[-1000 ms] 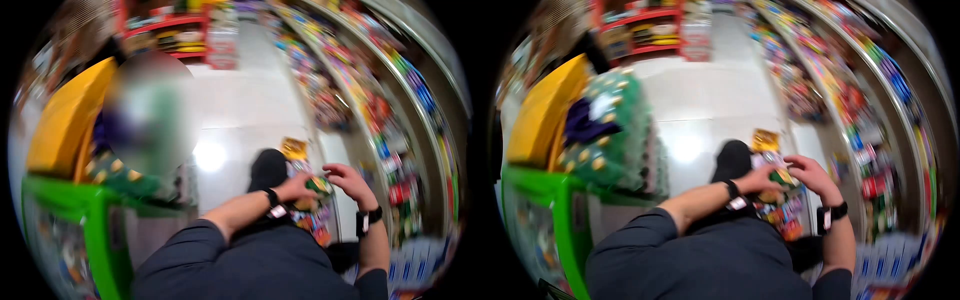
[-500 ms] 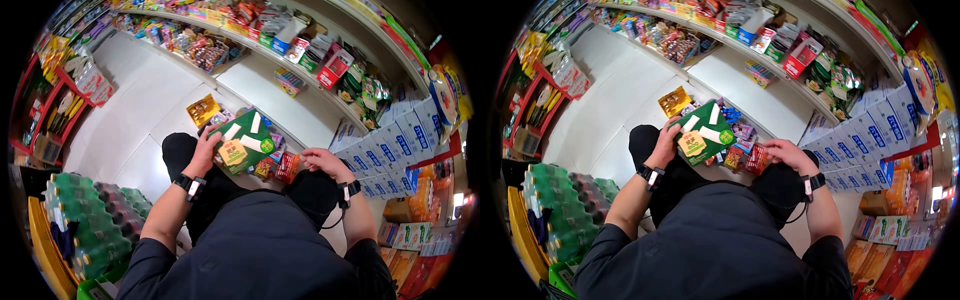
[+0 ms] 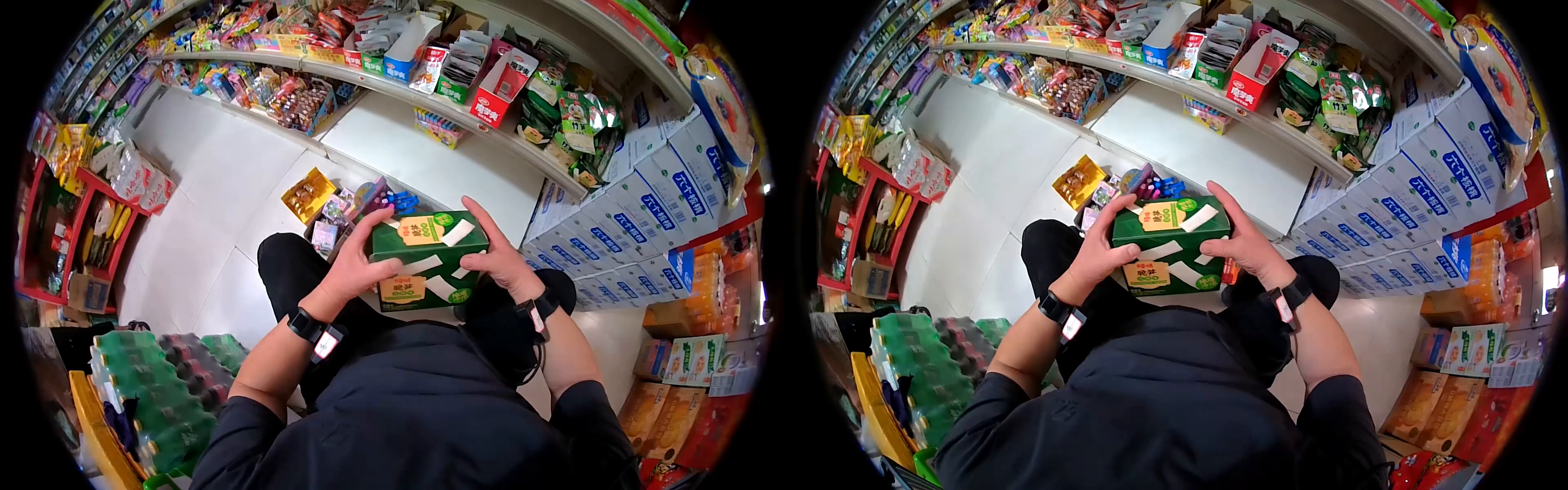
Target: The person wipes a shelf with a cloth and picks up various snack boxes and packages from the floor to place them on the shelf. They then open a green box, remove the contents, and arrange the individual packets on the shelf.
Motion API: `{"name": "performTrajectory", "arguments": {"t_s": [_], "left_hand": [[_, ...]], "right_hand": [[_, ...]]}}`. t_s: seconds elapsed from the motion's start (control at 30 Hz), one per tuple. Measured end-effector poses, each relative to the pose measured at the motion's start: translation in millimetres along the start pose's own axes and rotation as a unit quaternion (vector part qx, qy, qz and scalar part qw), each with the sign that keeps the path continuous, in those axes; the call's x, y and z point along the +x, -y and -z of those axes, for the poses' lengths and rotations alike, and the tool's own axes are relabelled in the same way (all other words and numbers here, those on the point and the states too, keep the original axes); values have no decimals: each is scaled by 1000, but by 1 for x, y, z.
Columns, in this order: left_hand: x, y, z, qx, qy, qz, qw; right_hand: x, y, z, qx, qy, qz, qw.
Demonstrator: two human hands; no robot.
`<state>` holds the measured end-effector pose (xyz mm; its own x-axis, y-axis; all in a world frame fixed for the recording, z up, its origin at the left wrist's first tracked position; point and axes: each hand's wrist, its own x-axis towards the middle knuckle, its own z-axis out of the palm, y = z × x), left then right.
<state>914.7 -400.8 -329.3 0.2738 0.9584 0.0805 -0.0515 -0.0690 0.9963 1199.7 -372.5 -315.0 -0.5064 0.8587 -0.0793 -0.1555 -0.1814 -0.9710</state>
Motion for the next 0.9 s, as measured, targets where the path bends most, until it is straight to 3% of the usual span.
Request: {"name": "performTrajectory", "arguments": {"t_s": [0.13,0.2,0.33,0.5,0.57,0.67,0.73,0.8,0.87,0.9], "left_hand": [[6,5,-13,-8,-2,-1,1000],[3,22,-16,-74,-28,16,997],[-7,54,-19,-95,3,63,993],[-19,59,-17,22,-2,28,999],[-22,60,-14,35,-10,23,999],[-16,44,-3,152,-4,16,988],[-6,31,-2,94,12,74,993],[-2,42,10,27,31,94,995],[-3,36,19,-72,33,188,979],[-5,48,24,-55,37,167,984]], "right_hand": [[-10,-11,7,15,-34,62,997],[-12,-18,9,17,-48,62,997],[-11,-36,12,54,-49,41,996],[-13,-56,16,86,-32,-1,996],[-6,-72,27,-45,-1,65,997],[-2,-71,29,-158,9,38,987],[-1,-71,26,-129,8,9,992],[4,-74,25,37,-25,-44,998],[4,-69,22,89,-36,-71,993],[4,-70,22,97,-47,-77,991]]}}
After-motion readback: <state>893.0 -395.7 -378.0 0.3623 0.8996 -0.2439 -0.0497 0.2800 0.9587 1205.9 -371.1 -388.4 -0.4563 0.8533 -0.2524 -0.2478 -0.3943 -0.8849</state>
